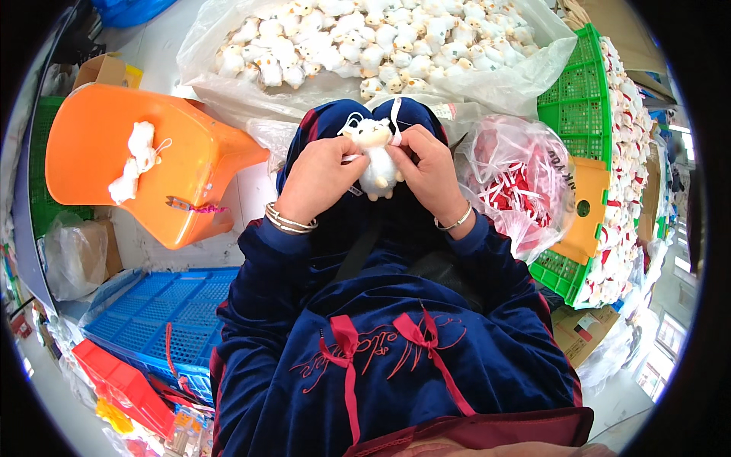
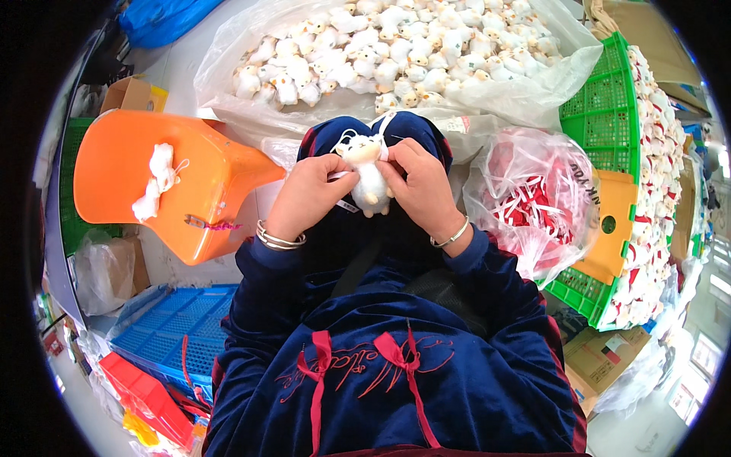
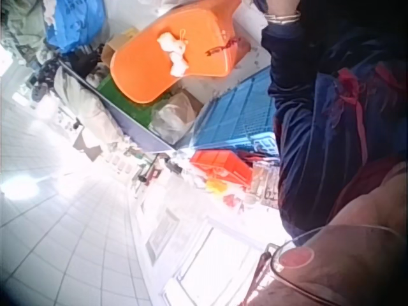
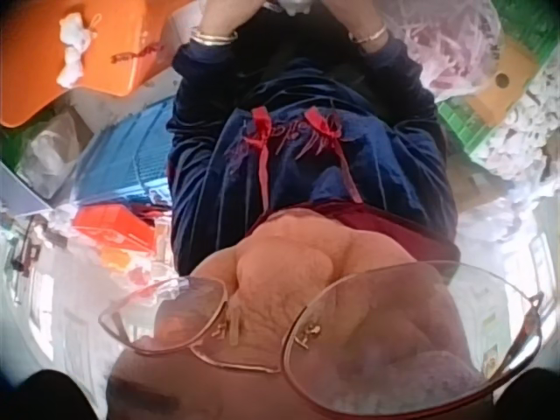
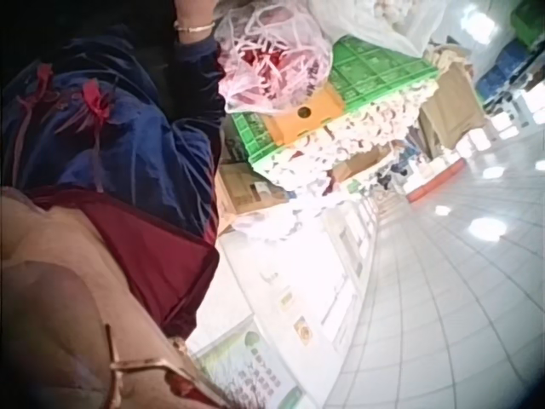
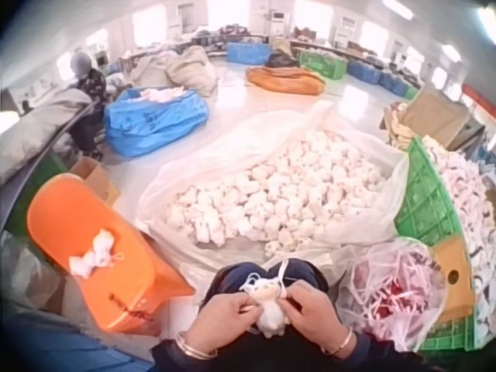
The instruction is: The person ties red ribbons around the necks of small white plush toys. They pick up each toy, wrap the ribbon, and tie a knot, repeating the process for multiple items.
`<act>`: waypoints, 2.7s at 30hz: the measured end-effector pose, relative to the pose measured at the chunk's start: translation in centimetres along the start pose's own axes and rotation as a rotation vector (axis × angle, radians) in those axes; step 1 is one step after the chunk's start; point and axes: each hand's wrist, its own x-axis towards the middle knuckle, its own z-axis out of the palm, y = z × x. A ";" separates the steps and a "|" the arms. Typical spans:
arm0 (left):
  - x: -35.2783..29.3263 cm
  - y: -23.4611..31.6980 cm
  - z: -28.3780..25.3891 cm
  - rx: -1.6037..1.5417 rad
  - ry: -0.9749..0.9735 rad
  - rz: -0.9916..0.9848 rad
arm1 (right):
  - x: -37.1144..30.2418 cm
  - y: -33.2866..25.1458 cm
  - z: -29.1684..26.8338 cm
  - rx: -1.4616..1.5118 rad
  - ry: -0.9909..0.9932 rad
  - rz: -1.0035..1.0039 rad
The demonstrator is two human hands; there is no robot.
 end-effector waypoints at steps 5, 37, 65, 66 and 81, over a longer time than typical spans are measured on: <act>-0.5 0.1 0.8 -0.052 0.080 0.008 | 0.1 0.5 0.2 0.055 -0.002 -0.064; 0.4 -1.2 4.2 -0.426 0.164 0.177 | 1.9 0.2 -2.1 0.231 -0.249 -0.099; -0.2 -0.3 4.2 -0.549 0.194 0.134 | 2.9 -0.3 -2.3 0.144 -0.245 -0.080; -0.3 -0.1 4.1 -0.585 0.176 0.092 | 2.8 -0.1 -2.2 0.150 -0.240 -0.043; 0.0 -0.1 4.6 -0.213 0.243 0.317 | 3.2 2.7 -4.4 0.871 -0.252 0.560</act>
